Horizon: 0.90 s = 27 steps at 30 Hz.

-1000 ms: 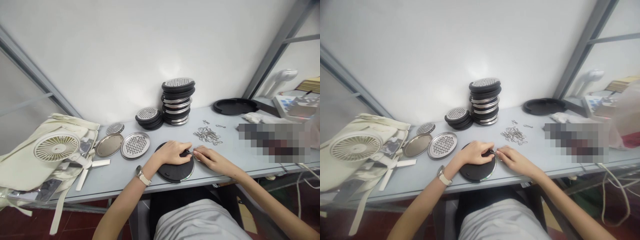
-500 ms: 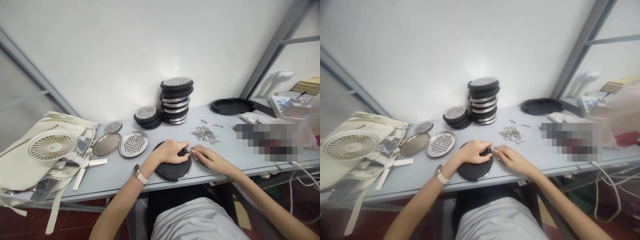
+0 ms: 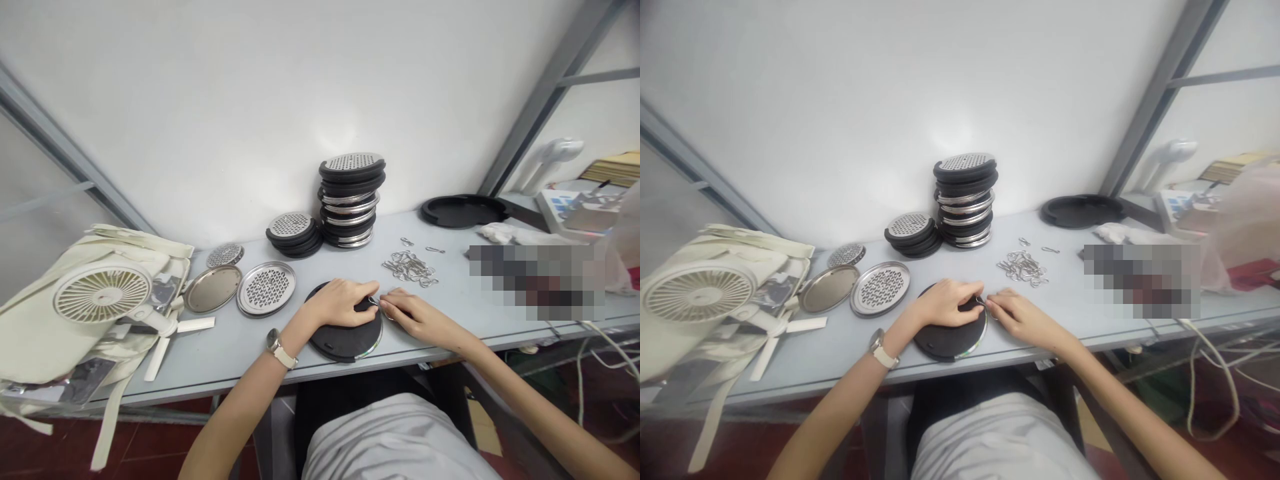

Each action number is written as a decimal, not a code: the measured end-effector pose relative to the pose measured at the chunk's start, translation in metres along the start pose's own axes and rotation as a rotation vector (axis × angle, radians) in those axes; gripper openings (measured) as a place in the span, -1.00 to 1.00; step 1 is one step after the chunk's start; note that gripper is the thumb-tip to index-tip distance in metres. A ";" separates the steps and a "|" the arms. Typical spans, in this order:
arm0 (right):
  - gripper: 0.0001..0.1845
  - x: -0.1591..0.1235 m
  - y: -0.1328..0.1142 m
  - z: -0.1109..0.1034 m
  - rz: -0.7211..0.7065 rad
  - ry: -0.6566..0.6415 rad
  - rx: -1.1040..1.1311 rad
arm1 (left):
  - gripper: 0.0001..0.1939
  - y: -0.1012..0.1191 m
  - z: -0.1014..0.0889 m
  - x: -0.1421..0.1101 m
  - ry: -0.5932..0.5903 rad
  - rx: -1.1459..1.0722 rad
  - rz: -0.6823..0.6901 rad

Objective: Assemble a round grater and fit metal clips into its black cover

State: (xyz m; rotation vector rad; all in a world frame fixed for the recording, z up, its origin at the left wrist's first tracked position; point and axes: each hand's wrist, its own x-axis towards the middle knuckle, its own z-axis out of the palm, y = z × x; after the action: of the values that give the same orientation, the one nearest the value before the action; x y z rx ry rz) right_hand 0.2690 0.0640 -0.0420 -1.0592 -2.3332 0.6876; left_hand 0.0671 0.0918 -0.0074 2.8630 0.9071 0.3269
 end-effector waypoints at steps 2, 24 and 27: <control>-0.59 0.000 0.000 0.000 -0.005 0.001 -0.006 | -0.85 0.000 0.000 0.000 0.001 -0.003 0.004; -0.64 -0.001 0.001 0.001 -0.007 0.003 -0.011 | -0.84 0.001 -0.001 0.000 -0.010 0.016 0.003; -0.61 0.000 0.001 0.001 -0.012 0.000 -0.008 | -0.84 0.001 -0.002 0.001 -0.011 0.035 -0.001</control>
State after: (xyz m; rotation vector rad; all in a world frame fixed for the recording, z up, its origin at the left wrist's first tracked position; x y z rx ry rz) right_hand 0.2690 0.0641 -0.0438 -1.0483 -2.3427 0.6743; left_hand 0.0677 0.0911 -0.0052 2.8928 0.9212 0.2975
